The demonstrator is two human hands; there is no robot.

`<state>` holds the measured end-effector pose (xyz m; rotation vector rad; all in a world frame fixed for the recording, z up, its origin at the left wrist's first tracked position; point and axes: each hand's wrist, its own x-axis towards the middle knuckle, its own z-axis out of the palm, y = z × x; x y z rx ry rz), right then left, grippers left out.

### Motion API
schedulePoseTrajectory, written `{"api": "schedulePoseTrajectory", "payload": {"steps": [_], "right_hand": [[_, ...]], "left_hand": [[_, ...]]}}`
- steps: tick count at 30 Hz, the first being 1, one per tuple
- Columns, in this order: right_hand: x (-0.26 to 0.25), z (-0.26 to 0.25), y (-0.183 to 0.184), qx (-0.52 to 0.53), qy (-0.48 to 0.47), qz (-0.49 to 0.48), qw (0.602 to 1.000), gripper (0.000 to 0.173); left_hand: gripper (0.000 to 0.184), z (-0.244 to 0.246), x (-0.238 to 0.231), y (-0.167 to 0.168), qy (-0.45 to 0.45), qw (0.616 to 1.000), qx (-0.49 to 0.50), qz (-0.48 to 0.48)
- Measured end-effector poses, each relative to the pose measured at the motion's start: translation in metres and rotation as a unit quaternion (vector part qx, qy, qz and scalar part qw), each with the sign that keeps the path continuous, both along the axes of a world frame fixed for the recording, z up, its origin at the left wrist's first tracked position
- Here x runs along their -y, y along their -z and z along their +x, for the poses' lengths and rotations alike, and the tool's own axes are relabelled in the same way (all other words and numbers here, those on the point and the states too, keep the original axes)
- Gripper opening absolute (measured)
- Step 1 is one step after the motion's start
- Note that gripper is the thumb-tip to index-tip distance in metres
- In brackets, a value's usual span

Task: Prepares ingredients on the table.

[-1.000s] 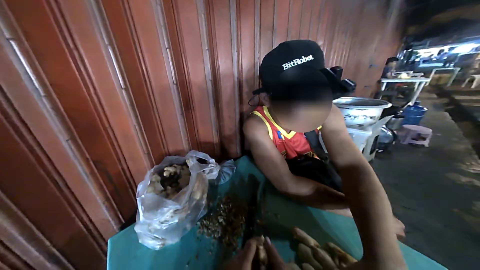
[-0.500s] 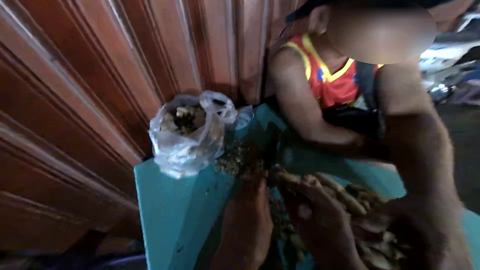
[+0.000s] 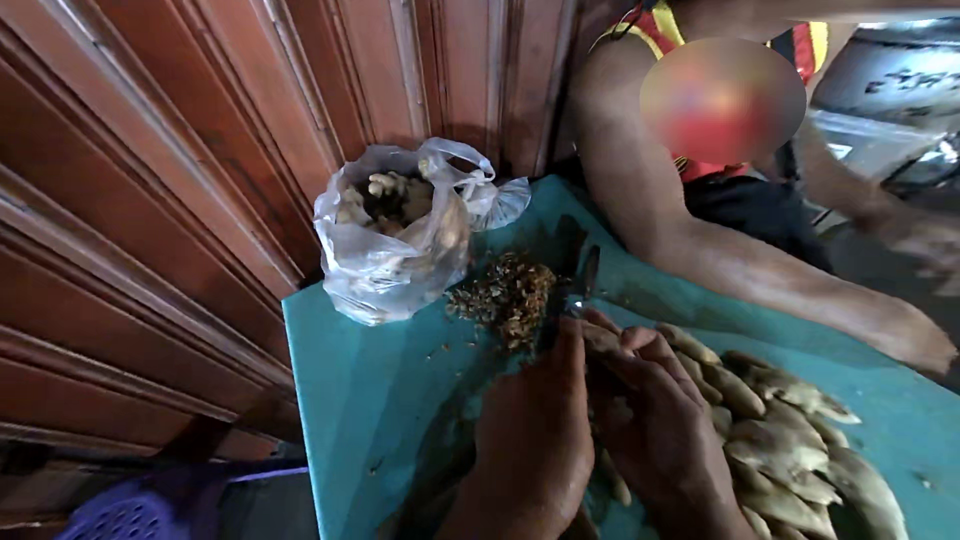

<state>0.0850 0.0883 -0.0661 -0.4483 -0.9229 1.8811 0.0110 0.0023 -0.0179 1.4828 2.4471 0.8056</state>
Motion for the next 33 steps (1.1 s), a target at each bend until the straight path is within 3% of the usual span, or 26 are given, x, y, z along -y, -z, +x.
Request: {"api": "schedulePoseTrajectory", "payload": {"steps": [3,5,8,11,14,19,22,26,30,33], "right_hand": [[-0.003,0.003,0.003,0.036,0.018,0.092,0.995,0.017],[-0.007,0.003,0.003,0.040,0.019,0.106,0.993,0.018],[-0.005,0.000,0.005,0.050,0.023,0.056,0.997,0.016],[-0.003,-0.004,0.004,0.007,0.011,-0.011,1.000,0.018],[0.002,-0.006,0.005,-0.017,-0.009,-0.018,1.000,0.017],[0.003,-0.009,0.011,0.007,0.030,0.159,0.987,0.014],[0.003,-0.006,0.011,0.006,0.042,0.219,0.975,0.014],[-0.006,-0.008,0.015,-0.038,0.006,0.211,0.977,0.016],[-0.008,-0.006,0.015,-0.050,0.006,0.224,0.973,0.016],[-0.015,-0.005,0.014,-0.097,-0.024,0.206,0.973,0.008]], "left_hand": [[0.059,0.002,0.003,-0.017,0.011,0.997,0.016,-0.073],[0.056,0.002,0.002,-0.013,0.008,1.000,-0.005,-0.023],[0.048,0.001,-0.002,0.002,-0.006,0.998,-0.001,0.055],[0.042,-0.006,-0.002,0.003,0.000,0.998,0.032,0.061],[0.036,-0.014,0.002,0.001,0.012,0.995,0.074,0.069],[0.037,-0.012,0.008,-0.015,0.033,0.992,0.122,-0.007],[0.034,-0.012,0.010,-0.013,0.041,0.993,0.110,0.016],[0.037,-0.023,0.011,-0.008,0.054,0.989,0.121,0.071],[0.035,-0.021,0.011,-0.006,0.066,0.986,0.141,0.064],[0.033,-0.023,0.011,-0.008,0.099,0.973,0.188,0.086]]}}
